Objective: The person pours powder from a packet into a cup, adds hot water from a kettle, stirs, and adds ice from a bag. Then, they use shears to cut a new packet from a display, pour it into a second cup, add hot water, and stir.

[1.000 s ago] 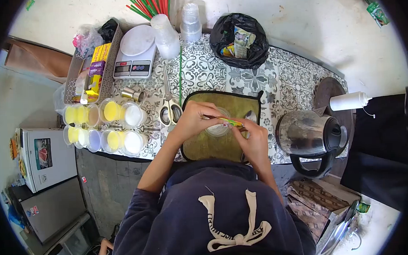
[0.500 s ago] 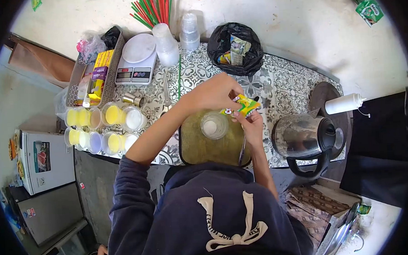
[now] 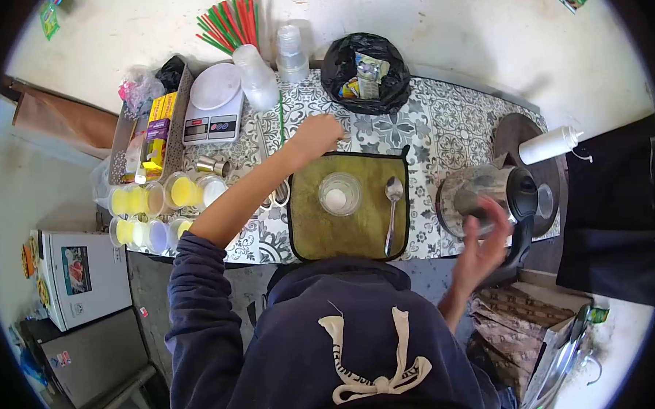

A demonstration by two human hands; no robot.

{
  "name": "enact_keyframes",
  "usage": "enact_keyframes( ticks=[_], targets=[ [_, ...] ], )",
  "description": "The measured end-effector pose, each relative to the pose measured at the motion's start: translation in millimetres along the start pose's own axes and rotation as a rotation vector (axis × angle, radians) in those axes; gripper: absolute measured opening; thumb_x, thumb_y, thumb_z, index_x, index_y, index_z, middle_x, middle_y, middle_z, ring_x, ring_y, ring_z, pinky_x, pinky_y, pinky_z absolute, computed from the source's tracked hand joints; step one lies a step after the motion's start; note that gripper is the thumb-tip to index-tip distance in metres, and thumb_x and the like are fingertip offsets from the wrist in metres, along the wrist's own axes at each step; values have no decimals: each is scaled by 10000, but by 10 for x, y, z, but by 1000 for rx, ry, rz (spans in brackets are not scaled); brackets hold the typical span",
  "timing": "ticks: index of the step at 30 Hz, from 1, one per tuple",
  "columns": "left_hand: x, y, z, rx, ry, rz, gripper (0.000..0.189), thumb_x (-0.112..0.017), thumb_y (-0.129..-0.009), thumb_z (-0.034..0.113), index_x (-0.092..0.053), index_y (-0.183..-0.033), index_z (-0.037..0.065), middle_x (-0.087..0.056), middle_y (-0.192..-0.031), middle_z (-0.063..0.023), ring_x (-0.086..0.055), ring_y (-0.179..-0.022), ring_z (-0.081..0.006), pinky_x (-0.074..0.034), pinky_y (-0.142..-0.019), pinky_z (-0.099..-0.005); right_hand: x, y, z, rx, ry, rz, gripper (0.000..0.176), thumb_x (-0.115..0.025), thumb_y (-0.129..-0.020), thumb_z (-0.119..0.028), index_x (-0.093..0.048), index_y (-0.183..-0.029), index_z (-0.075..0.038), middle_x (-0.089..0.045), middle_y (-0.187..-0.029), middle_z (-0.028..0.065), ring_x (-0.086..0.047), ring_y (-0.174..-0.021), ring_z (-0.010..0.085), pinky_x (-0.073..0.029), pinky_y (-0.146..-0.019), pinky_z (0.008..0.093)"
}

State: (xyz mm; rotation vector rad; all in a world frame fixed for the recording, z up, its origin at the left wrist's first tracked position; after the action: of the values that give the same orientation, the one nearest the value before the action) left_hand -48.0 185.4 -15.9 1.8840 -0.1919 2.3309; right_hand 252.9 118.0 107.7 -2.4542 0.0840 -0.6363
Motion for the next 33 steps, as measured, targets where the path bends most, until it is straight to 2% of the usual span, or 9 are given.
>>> enact_keyframes(
  ticks=[3, 6, 11, 14, 21, 23, 26, 29, 33],
  targets=[
    [-221, 69, -17, 14, -56, -36, 159, -665, -658, 111, -675, -815, 87, -619, -773, -121, -609, -759, -298, -508, -660, -395, 676, 80, -13, 87, 312, 441, 336, -618, -795, -46, -487, -1094, 31, -497, -1120, 133, -480, -1041, 237, -326, -957, 380],
    [-348, 172, -30, -7, -4, -13, 186, -689, -657, 149, -667, -832, 88, -606, -828, -98, -603, -807, -279, -505, -690, -377, 935, 176, 180, -51, 612, 570, 429, -667, -787, -124, -462, -1136, 21, -459, -1166, 125, -456, -1059, 196, -309, -960, 377],
    [-216, 346, 41, -13, 46, -56, 332, -716, -667, 178, -648, -985, 108, -593, -1005, -59, -566, -953, -253, -439, -816, -388, 930, 532, 1264, -453, 187, 568, 307, -717, -763, -200, -582, -949, 4, -573, -812, 45, -538, -726, 122, -401, -630, 249],
    [-88, 559, -4, 28, 188, 93, 424, -707, -677, 165, -599, -1083, 107, -578, -1068, -59, -543, -1009, -254, -406, -861, -381, 864, 537, 1447, -440, -27, 632, 212, -707, -773, -185, -596, -817, -11, -507, -599, -19, -448, -532, 71, -315, -487, 222],
    [11, 1019, 139, 134, 731, 200, 581, -566, -662, -24, -446, -1227, 43, -488, -1209, -155, -469, -1138, -293, -372, -958, -347, 977, 367, 1394, -335, -157, 587, 168, -689, -781, -145, -563, -762, -37, -438, -563, -40, -379, -507, 45, -277, -487, 221],
    [-59, 1180, 220, 184, 602, 13, 786, -679, -655, 61, -291, -1339, 65, -413, -1288, -173, -391, -1200, -338, -335, -1002, -381, 1033, 257, 1250, -330, -190, 582, 173, -685, -777, -134, -545, -756, -36, -468, -579, -20, -388, -507, 56, -278, -480, 216],
    [-150, 1245, 336, 51, 825, 181, 1063, -803, -591, 183, -119, -1396, 67, -309, -1376, -172, -289, -1287, -310, -235, -1069, -365, 1193, 36, 1106, -222, -257, 454, 219, -707, -749, -184, -542, -758, -40, -473, -584, -19, -400, -497, 59, -277, -468, 215],
    [-421, 1146, 536, 23, 1222, 331, 1147, -850, -548, 269, -111, -1396, 46, -311, -1385, -160, -266, -1308, -276, -191, -1082, -360, 1209, -173, 901, -214, -218, 288, 383, -773, -672, -310, -558, -803, -22, -489, -619, -19, -451, -559, 68, -348, -531, 218],
    [-686, 1017, 589, 53, 1226, 393, 1121, -855, -551, 177, -129, -1393, 43, -435, -1303, -112, -414, -1202, -206, -289, -1028, -342, 1008, -384, 663, -17, -66, 144, 546, -848, -531, -356, -569, -825, 10, -534, -760, -9, -487, -736, 80, -387, -684, 219]
  ],
)
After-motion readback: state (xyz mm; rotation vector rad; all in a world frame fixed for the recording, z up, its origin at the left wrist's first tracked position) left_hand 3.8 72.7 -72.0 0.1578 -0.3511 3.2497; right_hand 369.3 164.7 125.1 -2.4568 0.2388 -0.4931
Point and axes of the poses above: each hand's wrist, its own y-axis away from the middle knuckle, its own x-axis out of the back of the hand, z = x × y, the point moved 5 cm from there along -y, towards the middle knuckle
